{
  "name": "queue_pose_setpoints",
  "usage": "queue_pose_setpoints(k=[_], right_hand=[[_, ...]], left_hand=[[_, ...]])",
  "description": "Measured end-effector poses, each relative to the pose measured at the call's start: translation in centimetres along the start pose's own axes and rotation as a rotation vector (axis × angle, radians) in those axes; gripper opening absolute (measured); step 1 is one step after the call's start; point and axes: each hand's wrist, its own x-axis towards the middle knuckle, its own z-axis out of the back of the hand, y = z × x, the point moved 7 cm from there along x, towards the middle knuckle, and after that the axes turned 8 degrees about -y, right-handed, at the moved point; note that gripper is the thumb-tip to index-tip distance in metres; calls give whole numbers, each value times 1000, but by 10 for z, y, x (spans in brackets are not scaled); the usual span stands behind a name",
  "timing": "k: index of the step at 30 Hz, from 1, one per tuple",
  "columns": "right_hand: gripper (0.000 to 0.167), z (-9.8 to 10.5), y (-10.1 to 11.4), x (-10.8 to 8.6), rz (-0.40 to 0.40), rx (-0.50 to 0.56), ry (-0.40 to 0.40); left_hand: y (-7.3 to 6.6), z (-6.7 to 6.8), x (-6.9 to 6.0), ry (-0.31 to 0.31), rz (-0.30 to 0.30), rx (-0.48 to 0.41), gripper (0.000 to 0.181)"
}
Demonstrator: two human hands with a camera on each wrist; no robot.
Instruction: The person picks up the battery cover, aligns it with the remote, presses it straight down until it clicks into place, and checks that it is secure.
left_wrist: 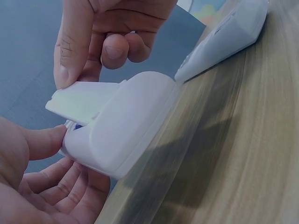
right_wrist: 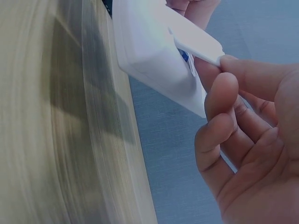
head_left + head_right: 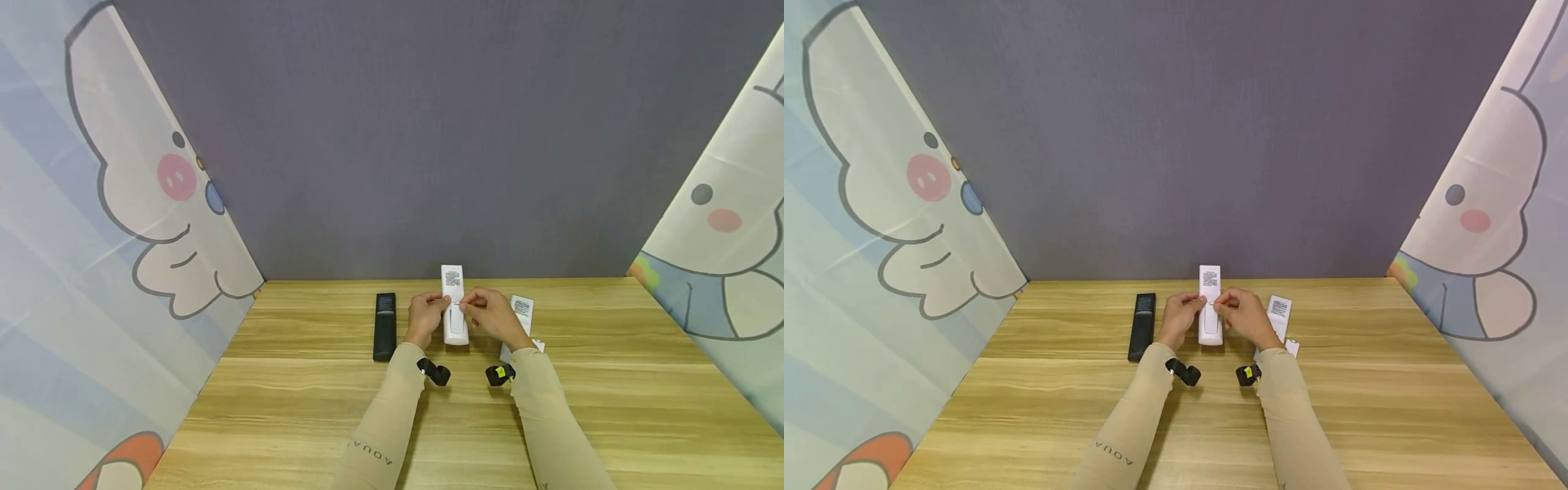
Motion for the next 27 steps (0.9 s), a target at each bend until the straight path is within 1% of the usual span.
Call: queue_pose_setpoints(k=[8,15,21,27], right_hand=[[8,0,1,1,25,-34,-29],[7,-1,0,0,36,-54,-55],[7,-1,-3,1,24,-61,-57],[8,-2,-5,1,33,-54,-57]], left_hand=[[-3,1,-1,-3,-3,-7,25],[-5,0,-2,11,-26,-20,27],[-6,0,-3,21,-14,-20,28],[-6,-1,-2,24,-10,-23,27]])
